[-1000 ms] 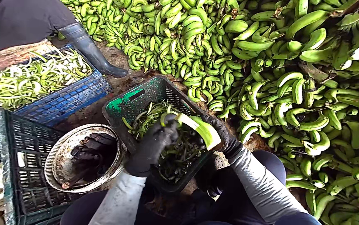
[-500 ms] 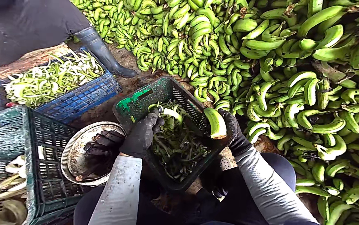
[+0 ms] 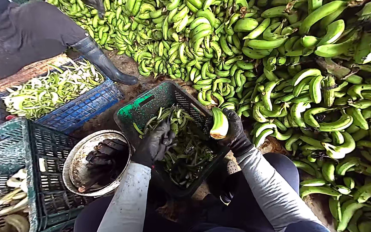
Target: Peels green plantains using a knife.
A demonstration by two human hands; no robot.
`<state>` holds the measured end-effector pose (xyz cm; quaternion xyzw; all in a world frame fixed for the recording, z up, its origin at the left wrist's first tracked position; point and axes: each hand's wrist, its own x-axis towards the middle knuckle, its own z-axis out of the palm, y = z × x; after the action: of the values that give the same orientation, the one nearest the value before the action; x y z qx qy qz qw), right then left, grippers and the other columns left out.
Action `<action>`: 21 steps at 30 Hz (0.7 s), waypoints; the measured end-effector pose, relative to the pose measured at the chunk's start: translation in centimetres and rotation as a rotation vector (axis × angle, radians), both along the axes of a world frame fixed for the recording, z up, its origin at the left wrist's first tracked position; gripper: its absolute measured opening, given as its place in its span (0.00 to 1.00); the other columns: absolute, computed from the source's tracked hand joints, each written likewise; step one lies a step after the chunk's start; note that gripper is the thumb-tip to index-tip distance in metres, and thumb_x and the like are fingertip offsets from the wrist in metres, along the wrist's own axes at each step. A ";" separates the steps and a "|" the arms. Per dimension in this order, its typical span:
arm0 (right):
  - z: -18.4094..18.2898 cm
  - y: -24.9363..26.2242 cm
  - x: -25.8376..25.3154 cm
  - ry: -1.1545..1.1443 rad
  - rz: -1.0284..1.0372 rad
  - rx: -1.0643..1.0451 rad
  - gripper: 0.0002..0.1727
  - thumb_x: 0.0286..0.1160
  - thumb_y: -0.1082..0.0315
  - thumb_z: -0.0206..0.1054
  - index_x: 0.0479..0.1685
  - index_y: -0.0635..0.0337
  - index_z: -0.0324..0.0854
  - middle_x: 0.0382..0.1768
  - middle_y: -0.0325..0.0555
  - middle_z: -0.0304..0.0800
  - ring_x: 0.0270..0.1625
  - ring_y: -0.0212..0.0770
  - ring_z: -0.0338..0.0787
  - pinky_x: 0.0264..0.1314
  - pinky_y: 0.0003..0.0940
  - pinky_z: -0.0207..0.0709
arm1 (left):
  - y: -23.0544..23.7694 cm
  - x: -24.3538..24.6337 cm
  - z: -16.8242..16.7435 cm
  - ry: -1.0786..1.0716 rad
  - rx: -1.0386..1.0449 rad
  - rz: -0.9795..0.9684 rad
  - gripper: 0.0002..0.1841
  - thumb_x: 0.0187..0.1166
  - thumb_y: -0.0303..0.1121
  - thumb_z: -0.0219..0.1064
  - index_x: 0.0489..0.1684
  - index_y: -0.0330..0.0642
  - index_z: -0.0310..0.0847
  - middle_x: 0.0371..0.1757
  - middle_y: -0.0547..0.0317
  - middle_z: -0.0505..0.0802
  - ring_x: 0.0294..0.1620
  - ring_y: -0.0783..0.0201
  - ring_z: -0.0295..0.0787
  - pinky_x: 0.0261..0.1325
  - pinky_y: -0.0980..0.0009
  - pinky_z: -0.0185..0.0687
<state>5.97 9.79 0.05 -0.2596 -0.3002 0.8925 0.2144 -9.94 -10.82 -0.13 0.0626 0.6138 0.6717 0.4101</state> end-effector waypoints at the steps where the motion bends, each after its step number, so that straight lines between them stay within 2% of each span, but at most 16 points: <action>1: 0.0 0.0 0.0 0.023 0.010 -0.004 0.22 0.86 0.47 0.42 0.54 0.50 0.77 0.34 0.43 0.88 0.33 0.39 0.90 0.33 0.38 0.87 | 0.0 -0.2 -0.6 0.071 -0.118 -0.036 0.17 0.93 0.42 0.52 0.71 0.51 0.78 0.29 0.61 0.82 0.21 0.69 0.74 0.27 0.72 0.76; 2: 0.0 0.1 -0.1 0.039 0.016 0.005 0.22 0.86 0.48 0.42 0.55 0.50 0.77 0.36 0.43 0.88 0.34 0.40 0.90 0.35 0.39 0.87 | 0.1 -0.2 -1.2 0.118 -0.181 -0.056 0.19 0.93 0.40 0.53 0.78 0.50 0.75 0.33 0.60 0.84 0.22 0.69 0.75 0.26 0.74 0.73; 3: 0.0 0.1 -0.3 0.043 0.009 0.020 0.22 0.87 0.50 0.41 0.56 0.50 0.77 0.36 0.43 0.88 0.35 0.39 0.90 0.36 0.39 0.87 | 0.2 -0.2 -1.6 0.119 -0.169 -0.048 0.16 0.93 0.39 0.53 0.72 0.48 0.78 0.31 0.61 0.84 0.22 0.70 0.75 0.26 0.76 0.73; 4: 0.0 0.0 -0.4 0.030 -0.013 0.023 0.22 0.86 0.52 0.41 0.55 0.52 0.77 0.36 0.44 0.88 0.35 0.40 0.90 0.36 0.39 0.86 | 0.4 0.0 -1.8 0.106 -0.145 -0.052 0.11 0.92 0.38 0.53 0.55 0.46 0.80 0.27 0.63 0.83 0.21 0.71 0.75 0.25 0.77 0.74; 5: -0.2 0.0 -0.4 0.020 -0.033 0.022 0.21 0.86 0.54 0.41 0.54 0.53 0.77 0.36 0.45 0.88 0.35 0.40 0.90 0.36 0.39 0.86 | 0.5 0.4 -1.8 0.117 -0.163 -0.067 0.11 0.92 0.38 0.53 0.47 0.44 0.80 0.26 0.63 0.82 0.21 0.71 0.75 0.25 0.77 0.74; 6: -0.4 -0.1 -0.3 0.016 -0.025 0.030 0.21 0.86 0.55 0.41 0.54 0.53 0.78 0.36 0.45 0.89 0.35 0.40 0.90 0.36 0.39 0.86 | 0.5 0.7 -1.8 0.177 -0.240 -0.100 0.13 0.92 0.39 0.55 0.53 0.42 0.81 0.30 0.61 0.83 0.23 0.71 0.75 0.26 0.77 0.73; 7: -0.6 0.0 -0.2 0.027 0.013 0.047 0.21 0.86 0.54 0.41 0.57 0.52 0.79 0.37 0.44 0.89 0.36 0.39 0.89 0.36 0.38 0.86 | 0.5 0.9 -1.6 0.254 -0.333 -0.153 0.15 0.92 0.39 0.55 0.65 0.41 0.81 0.38 0.57 0.86 0.27 0.70 0.78 0.30 0.75 0.74; 9: -1.0 0.4 -0.3 0.071 0.093 0.067 0.25 0.88 0.51 0.41 0.64 0.52 0.79 0.40 0.46 0.89 0.35 0.39 0.89 0.35 0.38 0.86 | 0.5 1.4 -0.8 0.344 -0.441 -0.246 0.21 0.93 0.38 0.55 0.82 0.49 0.72 0.54 0.52 0.89 0.35 0.68 0.83 0.36 0.72 0.77; 10: -1.0 0.4 -0.4 0.085 0.101 0.032 0.26 0.88 0.51 0.38 0.64 0.53 0.78 0.39 0.48 0.89 0.33 0.41 0.88 0.33 0.38 0.85 | 0.5 1.8 -0.3 0.372 -0.461 -0.272 0.24 0.93 0.38 0.55 0.88 0.53 0.67 0.59 0.50 0.88 0.37 0.67 0.83 0.37 0.71 0.77; 12: -0.8 0.3 -0.4 0.101 0.096 -0.050 0.28 0.88 0.49 0.35 0.60 0.55 0.78 0.37 0.47 0.88 0.32 0.41 0.89 0.31 0.36 0.85 | 0.6 2.3 0.0 0.424 -0.489 -0.298 0.27 0.94 0.38 0.52 0.93 0.57 0.59 0.66 0.48 0.86 0.41 0.65 0.83 0.41 0.69 0.77; 14: -0.8 0.2 -0.5 0.125 0.098 -0.113 0.31 0.86 0.45 0.33 0.55 0.54 0.78 0.34 0.44 0.88 0.31 0.39 0.90 0.32 0.34 0.86 | 0.5 2.7 0.0 0.450 -0.474 -0.252 0.25 0.94 0.39 0.52 0.90 0.51 0.62 0.63 0.47 0.87 0.40 0.65 0.83 0.42 0.69 0.79; 16: -1.4 0.2 -0.9 0.131 0.115 -0.082 0.34 0.85 0.39 0.30 0.55 0.52 0.77 0.35 0.43 0.86 0.32 0.38 0.88 0.33 0.35 0.85 | 0.5 3.2 -0.3 0.415 -0.391 -0.161 0.21 0.93 0.43 0.55 0.76 0.43 0.76 0.46 0.55 0.89 0.31 0.70 0.82 0.33 0.74 0.77; 18: -1.7 -0.4 -1.4 0.065 0.080 0.051 0.36 0.87 0.36 0.29 0.53 0.52 0.79 0.31 0.41 0.87 0.28 0.36 0.87 0.29 0.33 0.84 | 0.9 4.4 0.2 0.288 -0.250 -0.115 0.17 0.92 0.43 0.55 0.62 0.41 0.80 0.36 0.61 0.89 0.25 0.74 0.80 0.26 0.79 0.74; 19: -1.9 -0.8 -1.6 0.043 0.072 0.132 0.33 0.89 0.40 0.31 0.53 0.51 0.78 0.31 0.40 0.87 0.28 0.35 0.87 0.29 0.32 0.84 | 1.2 5.2 0.5 0.208 -0.173 -0.107 0.16 0.93 0.43 0.54 0.59 0.41 0.81 0.34 0.62 0.89 0.23 0.74 0.79 0.25 0.80 0.73; 21: -2.2 -1.6 -1.6 -0.023 0.053 0.379 0.25 0.92 0.50 0.38 0.62 0.54 0.77 0.36 0.41 0.88 0.34 0.34 0.88 0.38 0.33 0.85 | 1.6 6.9 0.0 0.067 -0.016 -0.106 0.18 0.94 0.43 0.49 0.53 0.43 0.82 0.30 0.63 0.88 0.20 0.74 0.77 0.24 0.79 0.75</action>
<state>4.32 8.14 -2.13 -0.2170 -0.4719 0.8223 0.2325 -3.06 -9.21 -0.11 0.1142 0.6283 0.6416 0.4249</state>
